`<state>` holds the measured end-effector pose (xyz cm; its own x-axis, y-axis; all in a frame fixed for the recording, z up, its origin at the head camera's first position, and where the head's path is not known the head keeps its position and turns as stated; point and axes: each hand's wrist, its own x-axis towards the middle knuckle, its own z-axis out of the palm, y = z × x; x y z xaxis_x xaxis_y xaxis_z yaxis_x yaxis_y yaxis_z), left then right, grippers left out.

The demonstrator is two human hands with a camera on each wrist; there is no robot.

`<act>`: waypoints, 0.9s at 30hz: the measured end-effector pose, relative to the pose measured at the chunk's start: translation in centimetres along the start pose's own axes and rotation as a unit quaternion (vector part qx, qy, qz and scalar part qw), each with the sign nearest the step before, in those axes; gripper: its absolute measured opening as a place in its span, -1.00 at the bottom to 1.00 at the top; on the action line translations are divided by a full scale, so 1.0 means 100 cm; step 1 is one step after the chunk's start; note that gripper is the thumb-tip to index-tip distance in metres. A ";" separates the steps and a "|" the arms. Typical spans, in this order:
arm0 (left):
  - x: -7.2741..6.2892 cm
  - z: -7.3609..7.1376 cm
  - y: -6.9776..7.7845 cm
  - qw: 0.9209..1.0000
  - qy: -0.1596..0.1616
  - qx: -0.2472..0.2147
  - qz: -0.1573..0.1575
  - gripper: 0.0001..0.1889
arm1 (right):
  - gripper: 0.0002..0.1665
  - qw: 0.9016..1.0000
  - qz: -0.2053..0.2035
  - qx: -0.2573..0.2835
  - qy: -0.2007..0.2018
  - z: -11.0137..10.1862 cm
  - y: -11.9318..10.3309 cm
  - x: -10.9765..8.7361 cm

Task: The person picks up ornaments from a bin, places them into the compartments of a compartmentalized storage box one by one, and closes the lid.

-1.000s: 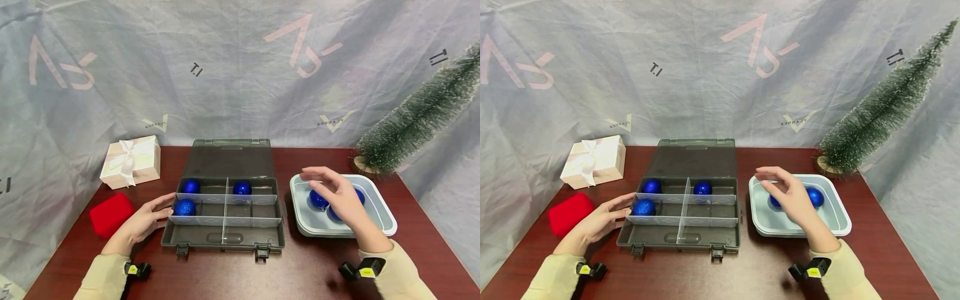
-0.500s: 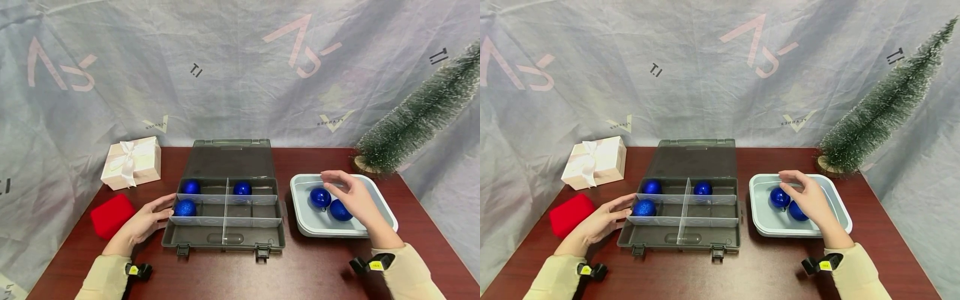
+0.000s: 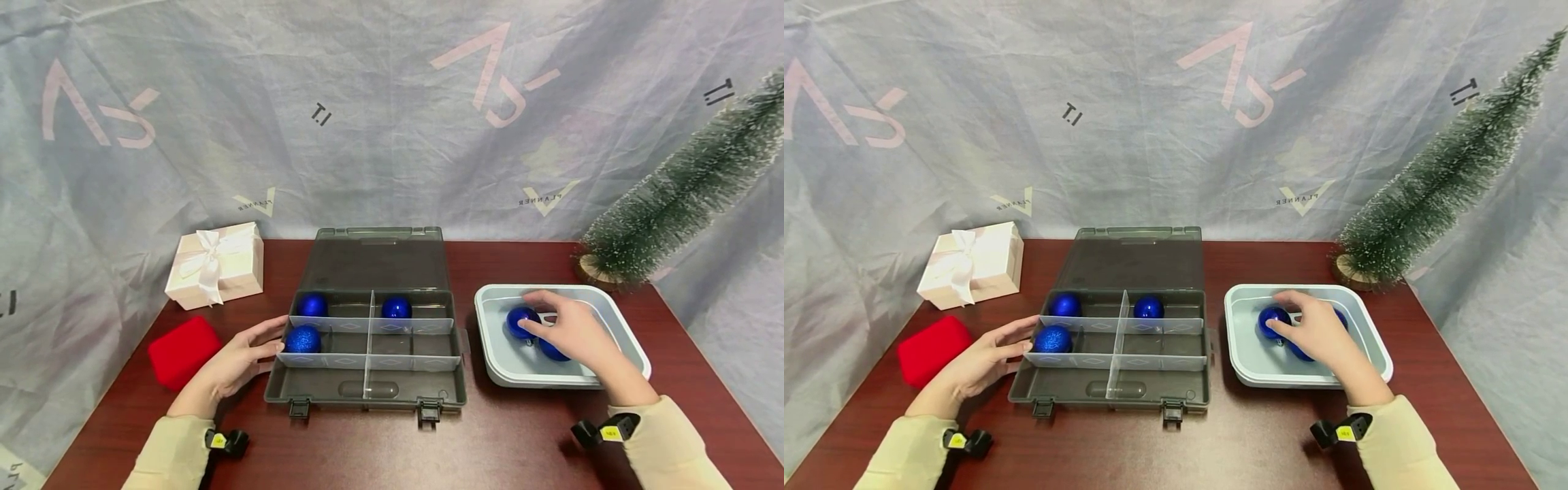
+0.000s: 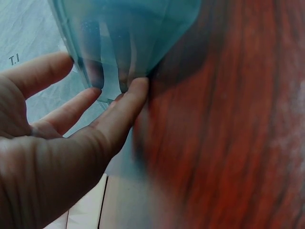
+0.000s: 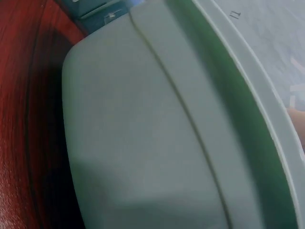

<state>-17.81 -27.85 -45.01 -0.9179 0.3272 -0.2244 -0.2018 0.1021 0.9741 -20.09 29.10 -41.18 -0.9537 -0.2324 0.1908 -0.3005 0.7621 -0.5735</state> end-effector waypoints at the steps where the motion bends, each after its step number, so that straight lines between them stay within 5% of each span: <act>1: 0.000 0.000 0.000 1.000 -0.001 0.000 0.000 -0.27 | -0.46 1.000 -0.001 -0.006 -0.002 0.001 0.001 0.000; 16: 0.001 -0.001 0.001 1.000 -0.003 -0.004 -0.003 -0.27 | -0.48 0.998 -0.014 -0.047 -0.025 0.006 0.005 0.004; 27: 0.000 0.000 0.002 1.000 -0.003 -0.005 -0.001 -0.27 | -0.48 1.000 -0.010 -0.008 0.016 -0.001 -0.003 0.001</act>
<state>-17.80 -27.80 -44.80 -0.9154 0.3330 -0.2263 -0.2069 0.0931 0.9739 -20.08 28.88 -40.93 -0.9469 -0.2281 0.2267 -0.3182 0.7674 -0.5566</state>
